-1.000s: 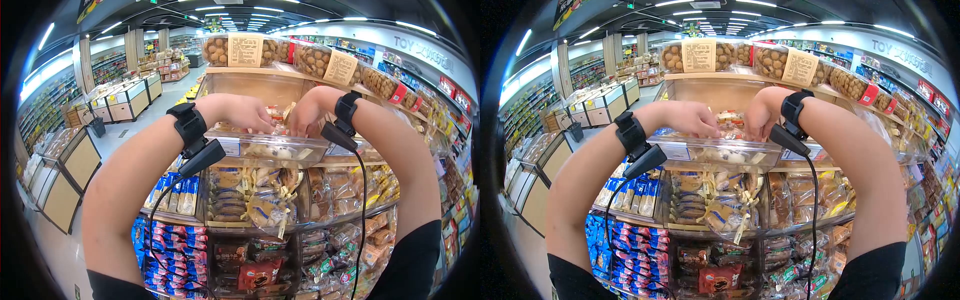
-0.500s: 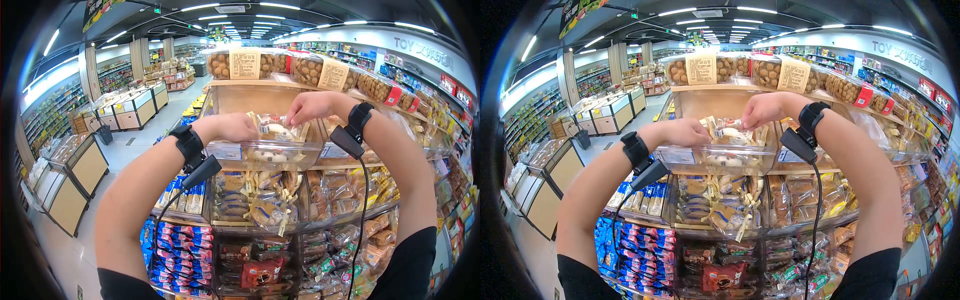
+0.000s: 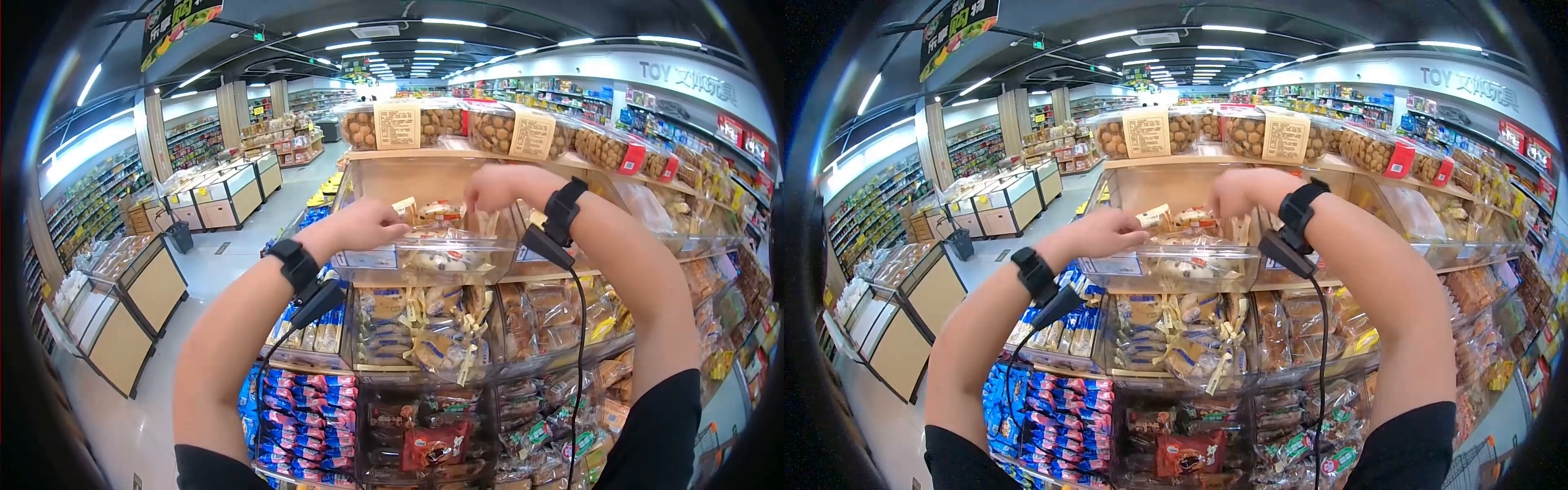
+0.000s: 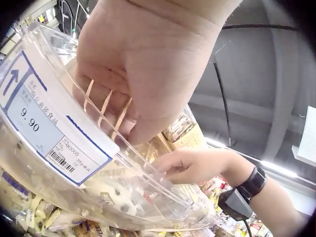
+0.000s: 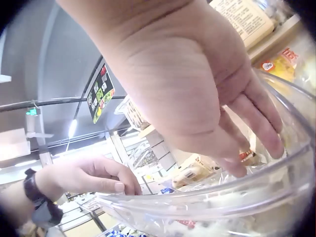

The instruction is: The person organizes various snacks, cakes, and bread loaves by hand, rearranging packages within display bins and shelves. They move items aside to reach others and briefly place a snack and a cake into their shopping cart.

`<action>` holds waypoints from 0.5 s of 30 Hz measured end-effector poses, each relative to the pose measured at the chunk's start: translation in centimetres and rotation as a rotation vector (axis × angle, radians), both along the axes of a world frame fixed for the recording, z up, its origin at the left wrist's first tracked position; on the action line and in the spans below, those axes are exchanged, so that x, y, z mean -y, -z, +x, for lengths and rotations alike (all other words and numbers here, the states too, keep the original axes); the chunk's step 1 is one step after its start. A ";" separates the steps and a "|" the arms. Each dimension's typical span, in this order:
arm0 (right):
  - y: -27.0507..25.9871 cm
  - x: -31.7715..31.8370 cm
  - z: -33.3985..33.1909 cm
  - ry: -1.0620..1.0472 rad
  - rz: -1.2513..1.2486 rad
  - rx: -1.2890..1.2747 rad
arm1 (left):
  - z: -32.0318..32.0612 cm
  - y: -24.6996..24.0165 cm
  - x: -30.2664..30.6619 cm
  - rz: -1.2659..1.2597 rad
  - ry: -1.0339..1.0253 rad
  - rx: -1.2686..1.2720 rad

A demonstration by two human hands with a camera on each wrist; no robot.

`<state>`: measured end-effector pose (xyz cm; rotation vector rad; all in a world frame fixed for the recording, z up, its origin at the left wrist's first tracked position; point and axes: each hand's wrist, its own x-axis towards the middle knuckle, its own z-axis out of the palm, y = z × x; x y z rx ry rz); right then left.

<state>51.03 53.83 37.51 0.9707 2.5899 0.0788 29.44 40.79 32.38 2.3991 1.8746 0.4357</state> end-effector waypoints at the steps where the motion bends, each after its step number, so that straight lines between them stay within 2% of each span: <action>1: -0.3 -0.2 1.0 -0.079 0.149 -0.170 | 0.1 0.9 0.6 -0.003 0.005 0.003; 2: -0.6 -0.4 2.1 -0.157 0.300 -0.338 | 0.3 2.0 1.4 0.199 0.057 -0.047; 3: -0.8 -0.7 3.1 -0.149 0.297 -0.336 | 0.5 2.9 2.1 0.400 0.112 -0.098; 4: -0.9 -0.9 4.3 -0.152 0.295 -0.518 | 0.9 3.6 2.6 0.396 0.123 -0.092; 5: -0.9 -0.6 5.4 -0.153 0.294 -0.697 | 1.4 4.3 3.1 0.497 0.156 -0.074; 6: -0.6 -0.2 6.4 -0.141 0.293 -0.686 | 1.8 4.8 3.5 0.598 0.187 -0.051; 9: 1.5 2.4 8.8 -0.074 0.411 -1.123 | 1.8 6.3 2.4 0.618 0.142 0.086; 10: 2.7 3.8 9.2 -0.065 0.402 -1.110 | 1.9 6.6 2.3 0.646 0.097 0.131; 12: 5.8 7.7 9.6 -0.213 0.522 -1.301 | 2.7 7.1 2.9 0.626 0.050 0.151; 14: 10.0 13.0 9.4 -0.116 0.403 -1.342 | 3.5 8.2 3.9 0.979 0.024 0.043; 15: 12.6 15.2 9.6 -0.150 0.321 -1.254 | 4.5 8.7 5.1 0.978 -0.034 0.117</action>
